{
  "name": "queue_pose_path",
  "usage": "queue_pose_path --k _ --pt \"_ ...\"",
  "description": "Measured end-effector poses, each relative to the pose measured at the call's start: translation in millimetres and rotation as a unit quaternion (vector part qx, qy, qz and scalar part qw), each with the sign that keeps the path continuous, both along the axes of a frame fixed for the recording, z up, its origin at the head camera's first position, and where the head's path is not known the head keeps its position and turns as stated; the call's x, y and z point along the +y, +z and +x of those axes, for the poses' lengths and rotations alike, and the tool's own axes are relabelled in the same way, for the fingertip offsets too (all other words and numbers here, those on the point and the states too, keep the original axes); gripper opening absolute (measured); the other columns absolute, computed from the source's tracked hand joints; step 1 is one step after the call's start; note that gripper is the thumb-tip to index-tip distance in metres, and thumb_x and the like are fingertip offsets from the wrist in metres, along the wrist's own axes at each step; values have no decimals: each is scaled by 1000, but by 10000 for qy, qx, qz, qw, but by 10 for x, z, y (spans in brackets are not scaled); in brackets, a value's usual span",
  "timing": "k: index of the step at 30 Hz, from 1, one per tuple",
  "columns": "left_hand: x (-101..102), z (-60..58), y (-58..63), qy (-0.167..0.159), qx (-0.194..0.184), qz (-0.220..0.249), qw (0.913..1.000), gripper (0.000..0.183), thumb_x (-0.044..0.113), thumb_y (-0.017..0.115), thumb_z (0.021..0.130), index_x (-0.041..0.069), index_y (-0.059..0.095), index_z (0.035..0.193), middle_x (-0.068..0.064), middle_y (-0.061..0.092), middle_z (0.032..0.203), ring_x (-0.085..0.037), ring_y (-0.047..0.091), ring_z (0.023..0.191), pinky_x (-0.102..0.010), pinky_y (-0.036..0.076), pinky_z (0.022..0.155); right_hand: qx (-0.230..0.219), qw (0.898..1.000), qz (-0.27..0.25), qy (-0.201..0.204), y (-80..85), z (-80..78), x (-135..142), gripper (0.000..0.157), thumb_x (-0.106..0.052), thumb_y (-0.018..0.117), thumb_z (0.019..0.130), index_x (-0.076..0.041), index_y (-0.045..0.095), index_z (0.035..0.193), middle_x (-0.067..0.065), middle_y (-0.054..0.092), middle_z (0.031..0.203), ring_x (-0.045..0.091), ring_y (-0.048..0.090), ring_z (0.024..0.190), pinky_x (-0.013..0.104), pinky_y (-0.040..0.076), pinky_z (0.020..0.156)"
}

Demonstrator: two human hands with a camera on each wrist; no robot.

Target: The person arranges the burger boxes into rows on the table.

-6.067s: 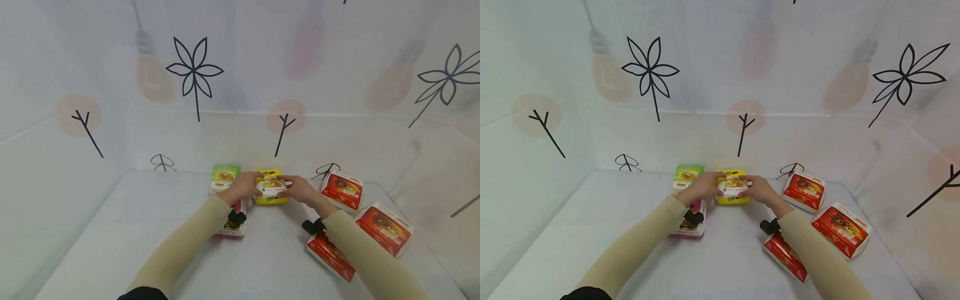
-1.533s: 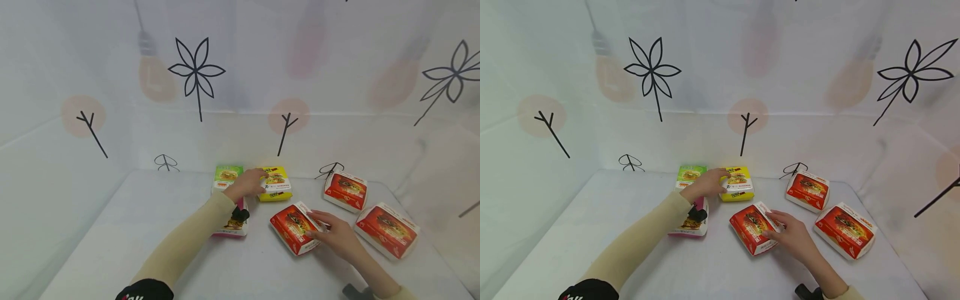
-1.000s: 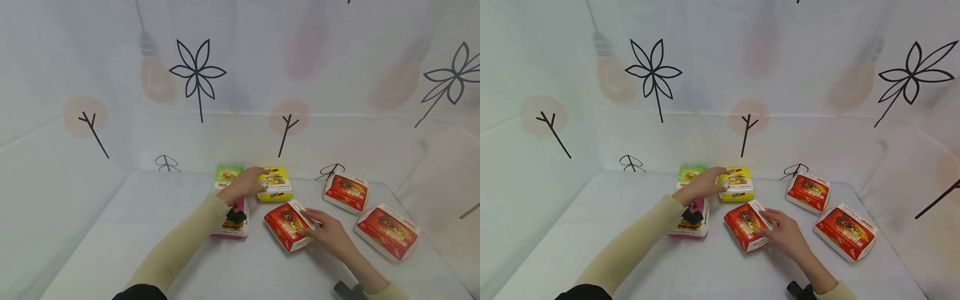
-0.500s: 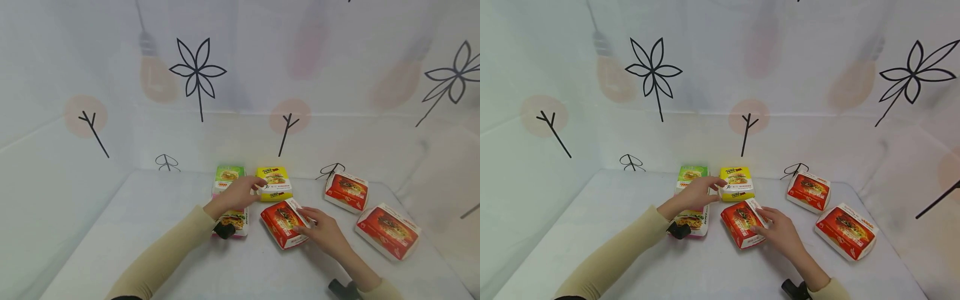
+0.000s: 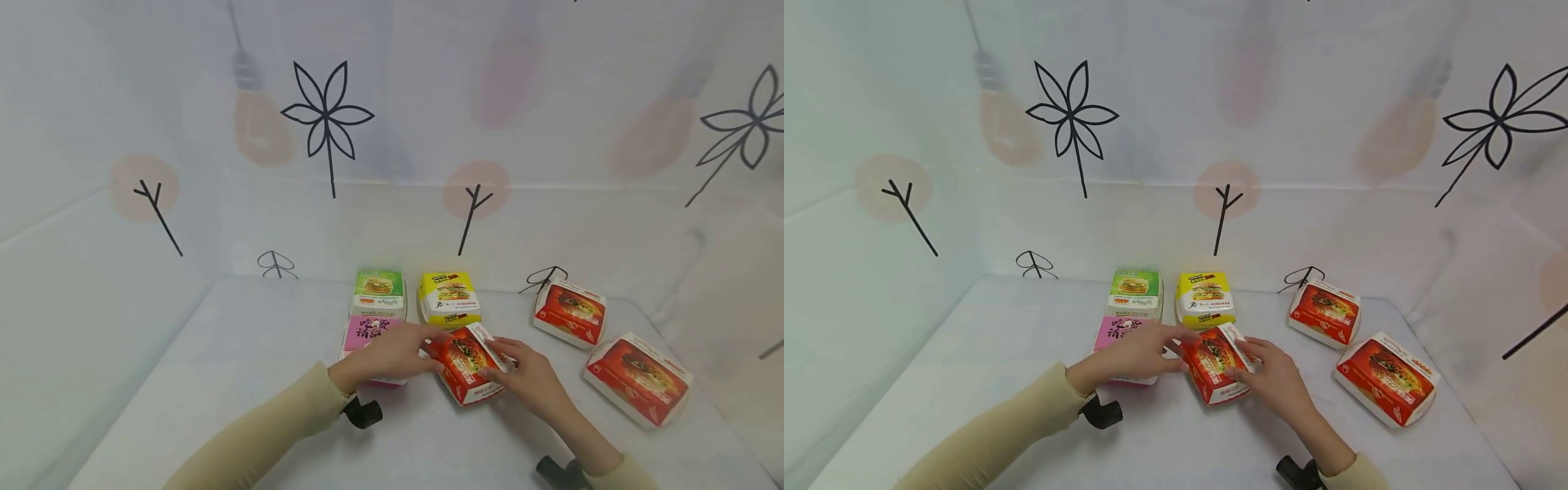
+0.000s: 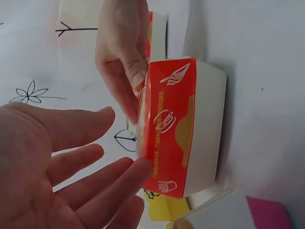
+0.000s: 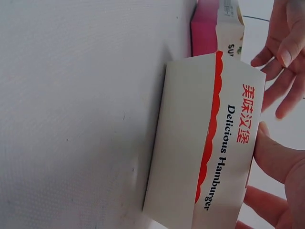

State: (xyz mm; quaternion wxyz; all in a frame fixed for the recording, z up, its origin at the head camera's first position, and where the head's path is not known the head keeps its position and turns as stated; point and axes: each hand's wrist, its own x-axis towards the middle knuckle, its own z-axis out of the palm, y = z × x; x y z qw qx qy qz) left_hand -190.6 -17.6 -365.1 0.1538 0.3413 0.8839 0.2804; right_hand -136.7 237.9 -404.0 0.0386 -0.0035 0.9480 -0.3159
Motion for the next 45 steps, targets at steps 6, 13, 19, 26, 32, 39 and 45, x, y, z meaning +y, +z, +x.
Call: queue_pose_path --k 6,13,19,26,32,39,45 --pt "10 24 -21 -21 -15 -124 9999 46 32 74 90 27 63 134 7 67 117 -11 61 101 -24 50 82 3 9999 117 -59 1 5 -42 77 -55 75 82 -5 58 139 24 49 144 48 43 131 63 46 95" --pt "-7 29 1 52 25 -335 9994 51 35 75 89 27 61 137 8 62 130 -15 58 109 -29 49 89 127 9995 19 300 8 56 6 70 -51 70 89 -7 57 141 23 50 143 45 51 125 56 51 91" --pt "-7 37 4 258 2 -416 9988 53 33 78 86 28 61 137 8 60 133 -15 55 115 -34 47 97 -30 9972 -407 620 44 114 153 50 -26 67 96 -11 55 143 20 56 138 33 62 112 40 58 82" --pt "4 31 -39 378 117 -516 9979 57 34 81 83 28 61 136 9 57 137 -14 52 123 -38 45 103 -148 9933 -447 1057 120 102 261 49 -9 75 88 -10 63 135 8 71 115 26 66 103 40 57 82" --pt "-1 2 -72 231 290 -491 9981 56 33 81 84 28 62 136 10 56 138 -13 51 125 -37 44 104 239 9951 0 964 105 52 272 49 -18 82 82 -12 69 128 1 72 108 22 66 98 39 56 81" --pt "0 -3 -84 129 169 -556 9982 60 32 80 85 31 57 140 12 53 142 -12 49 128 -38 44 104 1130 9881 68 1044 -18 -58 336 60 -26 86 77 -12 65 131 8 63 132 28 63 107 41 56 80" --pt "8 11 -82 150 95 -535 9984 59 28 78 87 31 56 141 12 51 144 -13 47 131 -40 42 106 1015 9833 -160 1502 -63 -89 367 65 -31 84 78 -13 62 137 11 54 145 39 56 123 54 54 88"
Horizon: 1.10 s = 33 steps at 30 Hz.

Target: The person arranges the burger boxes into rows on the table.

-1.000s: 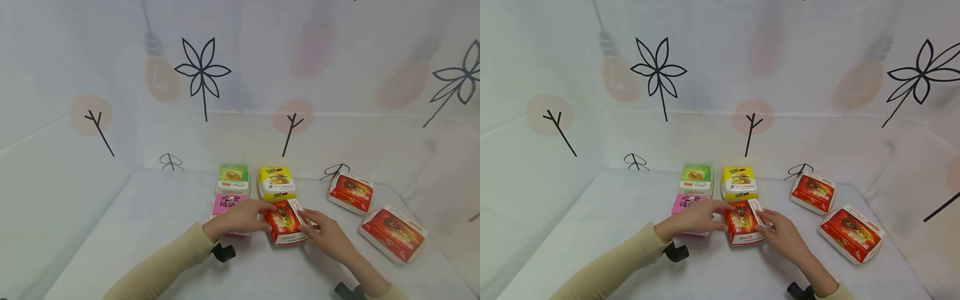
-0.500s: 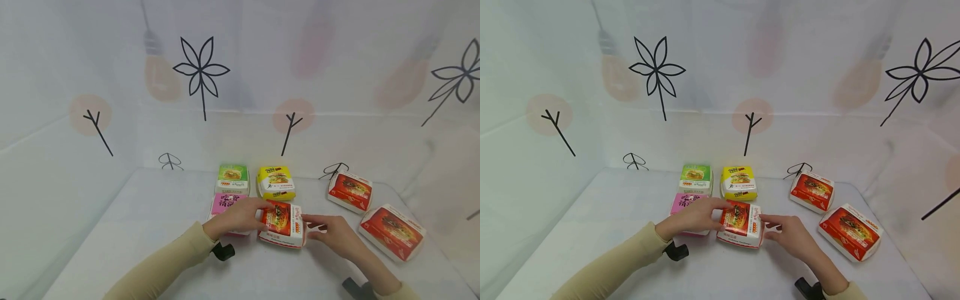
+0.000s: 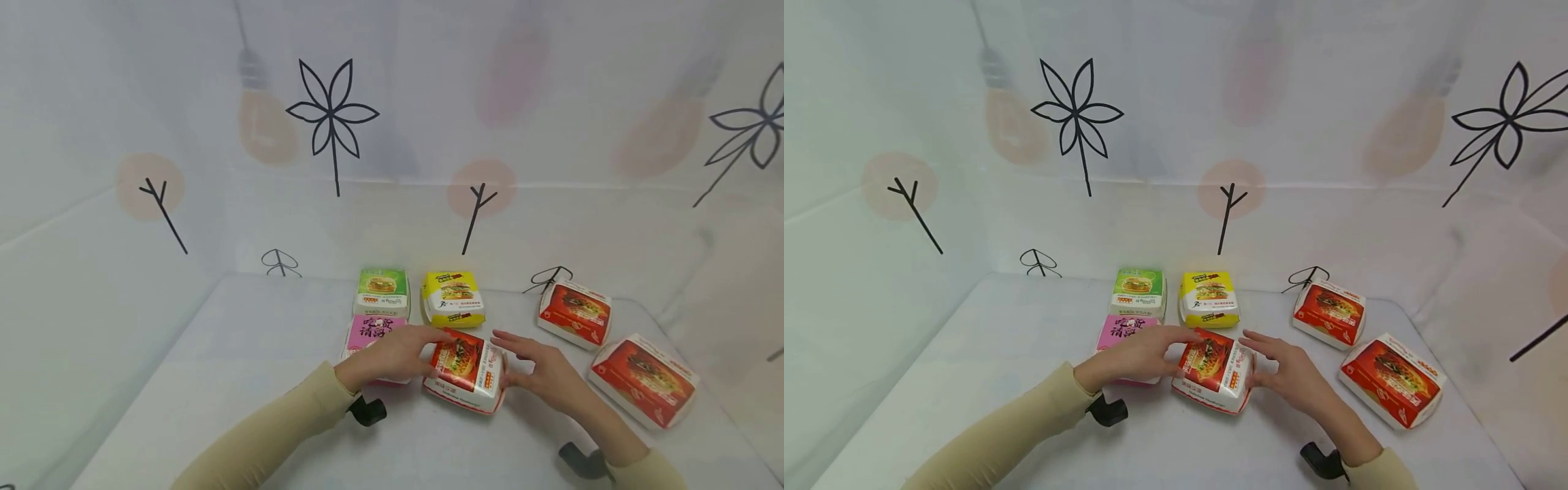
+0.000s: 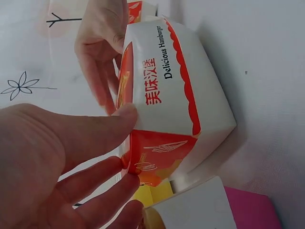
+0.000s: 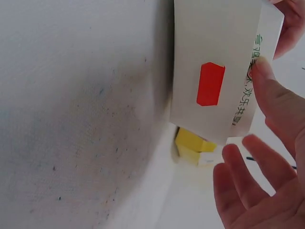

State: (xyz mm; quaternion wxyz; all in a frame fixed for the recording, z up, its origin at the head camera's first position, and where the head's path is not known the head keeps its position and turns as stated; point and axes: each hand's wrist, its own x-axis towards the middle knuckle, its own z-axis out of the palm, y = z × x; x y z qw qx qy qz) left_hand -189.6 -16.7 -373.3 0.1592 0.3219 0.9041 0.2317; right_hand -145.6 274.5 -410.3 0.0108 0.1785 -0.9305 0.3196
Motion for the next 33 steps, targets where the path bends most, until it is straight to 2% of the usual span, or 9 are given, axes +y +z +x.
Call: queue_pose_path --k 4,11,14,20,24,28,30,33 --pt "11 -3 -10 56 95 88 9999 57 24 77 88 29 57 141 9 57 138 -14 52 125 -38 44 103 -261 9994 61 227 -18 11 22 57 -38 81 81 -17 66 132 11 54 144 38 57 123 53 53 89" --pt "3 -7 -21 461 85 367 9982 46 19 75 90 27 62 134 6 63 123 -13 59 107 -30 51 88 -351 9990 23 264 -48 74 59 54 -31 85 78 -20 69 129 7 54 145 32 57 122 34 56 85" --pt "-1 -6 -35 564 109 522 9970 43 18 75 90 24 63 131 6 64 119 -11 59 102 -28 51 85 -321 9993 25 199 -62 95 55 54 -29 85 77 -22 69 128 6 56 142 29 59 117 33 56 83" --pt "-5 -24 -76 541 196 730 9957 40 18 77 88 21 66 127 8 65 107 -8 58 96 -25 50 83 -155 9999 13 -60 -86 126 19 51 -22 87 76 -23 70 125 5 63 130 25 63 107 34 57 81" --pt "-5 -25 -81 492 2 819 9954 45 22 79 87 22 65 129 9 67 114 -10 59 104 -28 50 88 133 9999 8 -92 -115 143 -5 53 -21 88 74 -22 71 124 3 62 129 28 60 114 39 57 84" --pt "8 -14 -73 405 -220 806 9957 53 27 80 85 24 62 134 9 64 125 -11 56 113 -33 48 96 356 9994 2 8 -136 152 -32 56 -27 87 74 -22 70 127 5 57 139 34 54 126 54 51 93" --pt "19 -3 -69 365 -227 728 9964 55 29 81 84 25 61 135 10 62 129 -12 55 117 -35 47 99 391 9992 -69 60 -136 154 -48 56 -32 86 75 -23 70 127 6 54 144 38 50 130 61 47 95" --pt "31 14 -63 306 -162 591 9976 56 33 81 83 26 61 135 7 57 136 -15 51 124 -39 45 103 387 9990 -187 123 -133 160 -73 54 -36 84 76 -24 70 127 7 52 147 40 47 132 64 44 96"
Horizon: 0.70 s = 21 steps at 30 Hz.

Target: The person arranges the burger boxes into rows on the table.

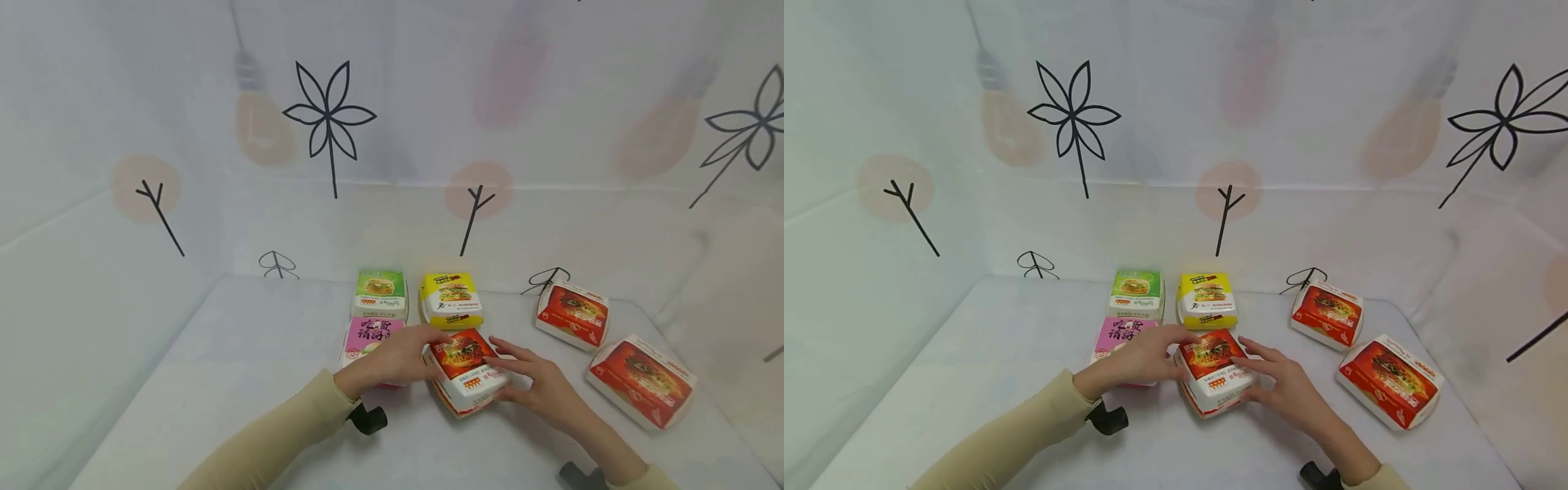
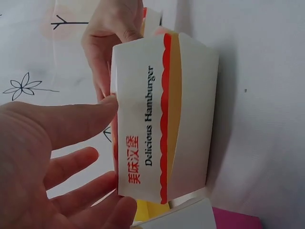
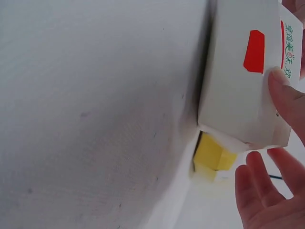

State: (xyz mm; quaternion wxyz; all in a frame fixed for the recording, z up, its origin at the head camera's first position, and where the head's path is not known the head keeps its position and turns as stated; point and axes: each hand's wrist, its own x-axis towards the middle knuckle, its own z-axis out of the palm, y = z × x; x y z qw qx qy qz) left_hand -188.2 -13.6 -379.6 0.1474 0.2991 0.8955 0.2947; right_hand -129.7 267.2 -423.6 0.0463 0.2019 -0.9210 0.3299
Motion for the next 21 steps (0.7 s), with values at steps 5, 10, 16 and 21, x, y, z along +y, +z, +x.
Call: queue_pose_path --k 5,10,16,21 --pt "3 22 -5 -130 38 -26 9999 60 36 82 82 25 59 136 3 49 146 -17 46 132 -40 41 107 -17 10000 -61 -6 -3 21 -55 52 -34 84 77 -22 71 126 7 53 146 40 50 130 63 46 95" --pt "9 33 -25 -235 90 74 9997 70 37 84 80 21 54 141 3 49 146 -15 46 130 -38 40 107 -499 9985 -88 -191 11 28 -137 56 -36 85 76 -21 70 128 9 46 152 42 41 136 67 39 99" --pt "94 44 -83 -392 546 -399 9969 87 46 87 72 22 49 147 2 40 153 -18 36 138 -40 39 109 -876 9948 -52 -515 53 54 -228 57 -37 85 76 -22 69 129 9 40 156 43 37 139 68 37 101" --pt "153 84 -133 -389 873 -708 9929 94 50 88 68 27 46 149 0 33 157 -21 32 140 -42 41 107 -693 9958 -12 -597 61 76 -281 53 -31 85 77 -22 71 127 9 42 154 41 44 133 64 41 99"
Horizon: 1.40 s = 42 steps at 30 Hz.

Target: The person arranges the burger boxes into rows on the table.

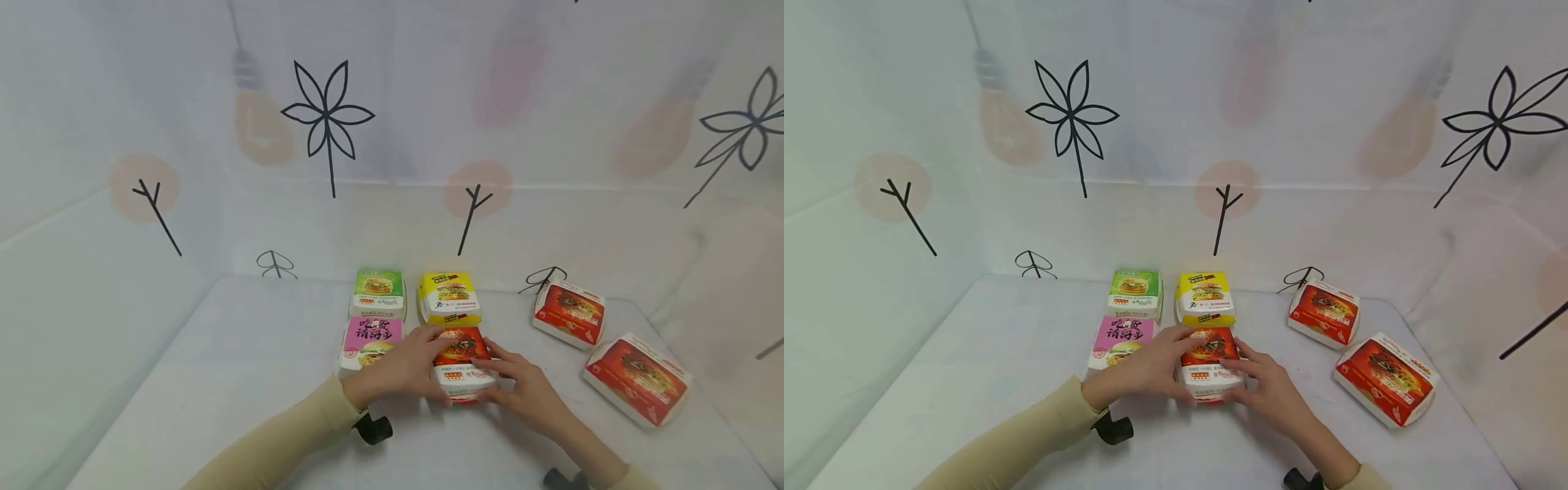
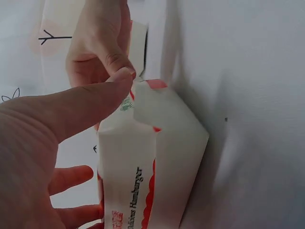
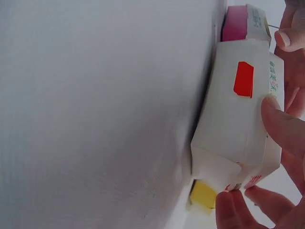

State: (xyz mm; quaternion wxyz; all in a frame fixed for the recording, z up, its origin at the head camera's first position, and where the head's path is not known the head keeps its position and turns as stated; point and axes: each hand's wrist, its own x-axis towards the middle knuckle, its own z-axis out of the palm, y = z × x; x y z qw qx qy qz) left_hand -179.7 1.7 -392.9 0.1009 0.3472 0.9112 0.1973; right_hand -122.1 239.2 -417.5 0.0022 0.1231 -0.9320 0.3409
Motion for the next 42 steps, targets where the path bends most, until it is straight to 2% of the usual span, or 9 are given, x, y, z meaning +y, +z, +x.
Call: queue_pose_path --k 6,9,15,21,25,31,36,38,42 --pt "-19 30 -30 -67 122 152 9998 68 41 88 74 37 61 137 -2 31 158 -23 26 144 -46 36 111 -154 9999 28 -57 20 14 -45 56 -34 85 77 -21 69 130 9 39 156 40 46 131 62 45 97" --pt "-29 28 -38 -123 201 174 9996 62 39 86 76 40 63 134 -4 32 158 -25 24 147 -48 35 112 -216 9997 51 -70 -2 17 -41 60 -32 87 75 -22 68 132 9 37 158 39 44 132 61 44 97" --pt "-41 15 -46 -301 610 -88 9976 64 43 85 78 38 61 137 -8 33 160 -29 26 147 -45 33 113 -255 9996 55 -139 -41 33 -64 63 -27 88 75 -22 66 134 11 35 158 41 42 134 63 43 98" --pt "-50 -2 -69 -443 1026 -259 9934 57 43 82 80 36 64 133 -6 38 157 -27 32 144 -39 34 113 -173 9989 80 -418 -46 52 -136 59 -26 87 77 -22 67 132 12 38 157 42 44 132 60 46 96" --pt "-61 8 -70 -489 1112 -333 9920 52 40 80 83 36 65 133 -5 39 157 -26 31 145 -39 35 113 -130 9983 100 -551 -37 44 -174 56 -25 86 78 -22 68 131 13 39 156 43 44 132 60 47 96" --pt "-62 38 -52 -407 1218 -502 9905 51 40 78 86 37 63 134 -4 39 156 -24 31 145 -40 36 112 -24 9981 135 -598 -30 15 -197 53 -26 85 79 -21 69 130 12 40 155 40 50 127 54 51 92" --pt "-30 71 -49 -255 1191 -639 9905 58 52 78 82 39 61 136 -2 38 157 -26 29 146 -44 41 108 -86 9976 81 -676 -15 -6 -218 51 -28 83 81 -21 69 130 11 41 155 34 56 118 48 54 88" --pt "-17 87 -54 -226 1274 -684 9892 61 55 78 80 38 61 136 -2 38 157 -27 31 145 -44 44 105 -176 9973 36 -713 -10 -7 -228 51 -29 83 82 -22 69 130 11 40 156 33 57 116 46 55 88" --pt "-5 106 -74 -194 1517 -732 9855 59 53 78 81 37 62 135 -1 42 155 -28 36 143 -42 46 103 -255 9977 -7 -627 -4 -1 -234 54 -32 84 80 -22 68 131 11 39 156 34 55 118 46 55 87"
